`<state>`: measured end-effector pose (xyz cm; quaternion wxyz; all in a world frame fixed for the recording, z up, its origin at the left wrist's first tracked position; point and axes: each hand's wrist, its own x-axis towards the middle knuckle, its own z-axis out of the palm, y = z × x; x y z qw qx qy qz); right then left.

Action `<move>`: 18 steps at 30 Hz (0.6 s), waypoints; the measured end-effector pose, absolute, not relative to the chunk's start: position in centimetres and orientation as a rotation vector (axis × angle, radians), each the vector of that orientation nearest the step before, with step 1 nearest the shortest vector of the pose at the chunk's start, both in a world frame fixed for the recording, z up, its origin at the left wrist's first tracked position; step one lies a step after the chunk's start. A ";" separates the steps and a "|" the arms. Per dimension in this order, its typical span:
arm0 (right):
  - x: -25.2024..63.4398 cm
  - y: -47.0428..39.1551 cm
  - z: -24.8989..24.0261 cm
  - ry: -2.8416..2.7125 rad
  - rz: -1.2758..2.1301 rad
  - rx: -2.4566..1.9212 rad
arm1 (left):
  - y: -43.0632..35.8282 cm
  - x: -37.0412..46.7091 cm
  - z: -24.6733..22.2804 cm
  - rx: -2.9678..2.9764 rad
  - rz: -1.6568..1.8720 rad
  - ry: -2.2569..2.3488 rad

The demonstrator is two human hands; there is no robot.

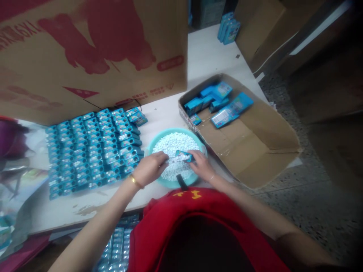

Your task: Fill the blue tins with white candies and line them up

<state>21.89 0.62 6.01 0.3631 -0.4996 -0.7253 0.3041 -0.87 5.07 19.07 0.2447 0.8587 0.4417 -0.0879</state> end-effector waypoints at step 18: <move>24.2 0.6 6.3 -1.619 0.824 -1.461 | 4.9 -3.4 8.4 2.091 -0.471 1.439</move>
